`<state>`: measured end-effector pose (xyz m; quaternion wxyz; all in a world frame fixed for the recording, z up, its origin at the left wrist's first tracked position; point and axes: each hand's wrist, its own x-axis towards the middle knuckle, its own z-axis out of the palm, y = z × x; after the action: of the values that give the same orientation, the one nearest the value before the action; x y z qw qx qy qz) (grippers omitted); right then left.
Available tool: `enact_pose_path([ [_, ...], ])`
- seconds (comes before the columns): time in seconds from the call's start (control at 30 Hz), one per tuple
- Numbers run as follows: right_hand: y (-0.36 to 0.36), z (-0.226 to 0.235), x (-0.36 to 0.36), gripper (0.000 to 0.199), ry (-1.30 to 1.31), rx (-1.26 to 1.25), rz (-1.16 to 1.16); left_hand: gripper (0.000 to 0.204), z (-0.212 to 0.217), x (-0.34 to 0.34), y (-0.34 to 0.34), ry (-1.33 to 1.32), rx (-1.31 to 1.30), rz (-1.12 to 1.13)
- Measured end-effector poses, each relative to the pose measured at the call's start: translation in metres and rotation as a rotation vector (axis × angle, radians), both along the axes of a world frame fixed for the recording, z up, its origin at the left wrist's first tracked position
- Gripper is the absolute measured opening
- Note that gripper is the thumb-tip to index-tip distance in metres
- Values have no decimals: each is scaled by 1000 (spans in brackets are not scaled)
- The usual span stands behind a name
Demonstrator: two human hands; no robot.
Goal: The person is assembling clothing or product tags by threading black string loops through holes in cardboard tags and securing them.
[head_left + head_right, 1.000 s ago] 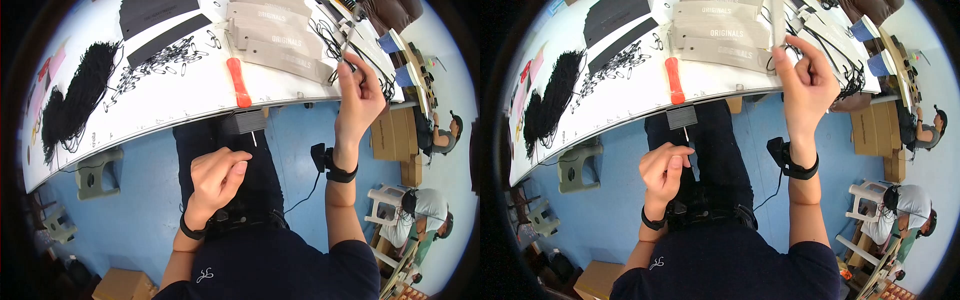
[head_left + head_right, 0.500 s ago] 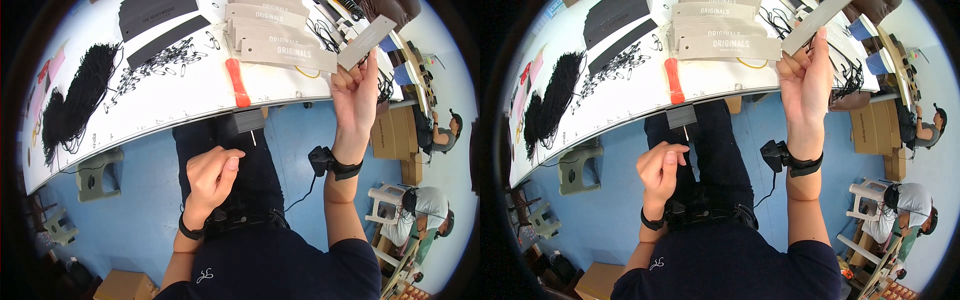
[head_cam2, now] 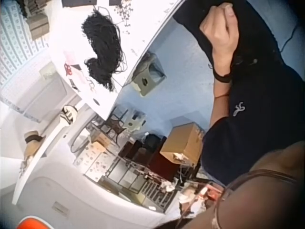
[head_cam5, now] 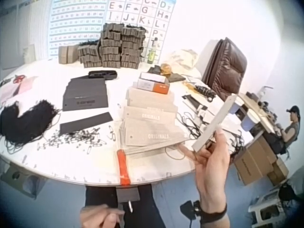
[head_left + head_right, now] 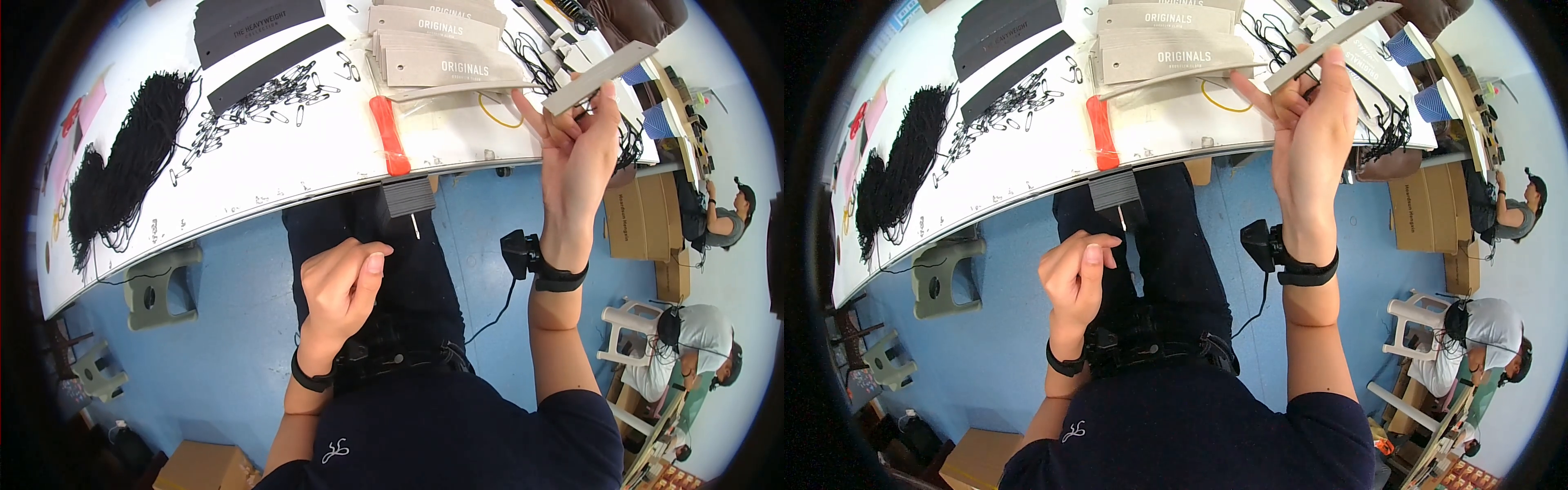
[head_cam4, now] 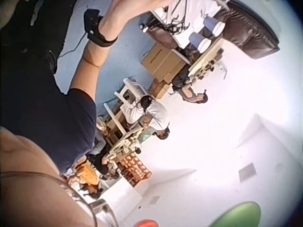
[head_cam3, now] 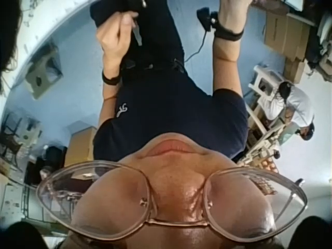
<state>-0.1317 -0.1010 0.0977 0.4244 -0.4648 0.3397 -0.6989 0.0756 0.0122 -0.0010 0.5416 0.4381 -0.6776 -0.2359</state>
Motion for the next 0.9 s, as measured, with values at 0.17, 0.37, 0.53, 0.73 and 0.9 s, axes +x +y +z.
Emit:
enact_pose_path([
  [0.17,17,12,7,28,100,-172,-238,24,5,-1,-1,-14,3,-2],
  [0.37,65,-3,10,29,161,-97,-298,20,12,-6,-1,-12,8,-62],
  [0.53,120,-95,-4,57,758,-270,-277,15,11,-9,-2,61,-71,-97],
  [0.73,129,-129,28,52,885,-195,-242,19,20,-15,-2,45,-104,-189],
  [0.9,125,-131,40,50,893,-204,-267,5,14,-22,-2,57,-67,2],
])
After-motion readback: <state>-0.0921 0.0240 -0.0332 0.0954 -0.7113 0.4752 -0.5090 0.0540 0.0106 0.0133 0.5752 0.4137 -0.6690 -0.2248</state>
